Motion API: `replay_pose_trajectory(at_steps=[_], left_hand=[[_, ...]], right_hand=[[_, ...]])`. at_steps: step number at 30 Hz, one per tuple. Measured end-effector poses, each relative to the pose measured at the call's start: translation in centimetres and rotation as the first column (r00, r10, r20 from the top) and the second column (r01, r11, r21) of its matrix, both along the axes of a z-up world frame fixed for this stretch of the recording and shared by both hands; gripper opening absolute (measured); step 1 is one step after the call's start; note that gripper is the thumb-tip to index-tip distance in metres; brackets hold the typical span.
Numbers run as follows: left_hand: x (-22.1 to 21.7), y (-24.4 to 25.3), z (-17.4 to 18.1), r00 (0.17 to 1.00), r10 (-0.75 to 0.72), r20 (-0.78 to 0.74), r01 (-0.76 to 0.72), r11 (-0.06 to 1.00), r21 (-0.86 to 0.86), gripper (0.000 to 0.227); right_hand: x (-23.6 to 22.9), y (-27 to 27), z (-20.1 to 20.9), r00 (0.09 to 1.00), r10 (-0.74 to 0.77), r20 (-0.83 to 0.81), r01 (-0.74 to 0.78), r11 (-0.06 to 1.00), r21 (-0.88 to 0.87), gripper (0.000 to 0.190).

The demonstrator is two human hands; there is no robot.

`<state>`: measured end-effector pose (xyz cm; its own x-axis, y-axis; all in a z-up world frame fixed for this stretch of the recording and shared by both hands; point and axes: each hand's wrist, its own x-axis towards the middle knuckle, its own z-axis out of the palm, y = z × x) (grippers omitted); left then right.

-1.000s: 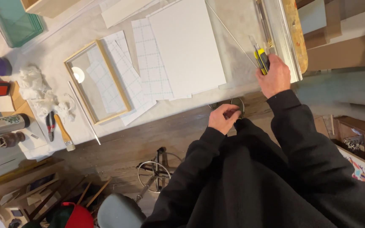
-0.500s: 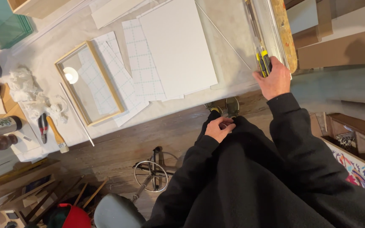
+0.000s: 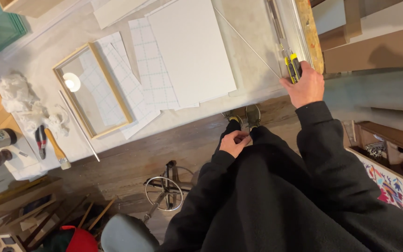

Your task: Cutting a white foam board to size for a picture frame using a utility knife.

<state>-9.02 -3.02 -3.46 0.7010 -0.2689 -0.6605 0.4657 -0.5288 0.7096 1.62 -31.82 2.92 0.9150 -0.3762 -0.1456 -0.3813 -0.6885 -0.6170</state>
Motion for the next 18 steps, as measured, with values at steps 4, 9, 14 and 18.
replay_pose_trajectory(at_steps=[4, 9, 14, 18], left_hand=[[-0.7, 0.1, -0.8, 0.999, 0.024, -0.025, -0.024, 1.0, 0.003, 0.031], [-0.6, -0.1, 0.5, 0.999, 0.017, -0.047, -0.016, 1.0, 0.02, 0.03], [-0.2, 0.1, 0.9, 1.0, 0.013, -0.029, -0.012, 1.0, 0.009, 0.03], [-0.8, 0.0, 0.0, 1.0, 0.014, -0.001, -0.014, 0.999, -0.048, 0.03]], right_hand=[[-0.7, 0.4, 0.4, 0.999, -0.04, -0.003, 0.04, 0.997, -0.067, 0.038], [-1.6, 0.8, 0.1, 1.0, -0.02, -0.013, 0.017, 0.979, -0.202, 0.032], [-1.6, 1.0, 0.0, 1.0, -0.013, 0.011, 0.015, 0.979, -0.205, 0.03], [-1.7, 0.7, -0.1, 1.0, 0.028, 0.004, -0.026, 0.979, -0.203, 0.031]])
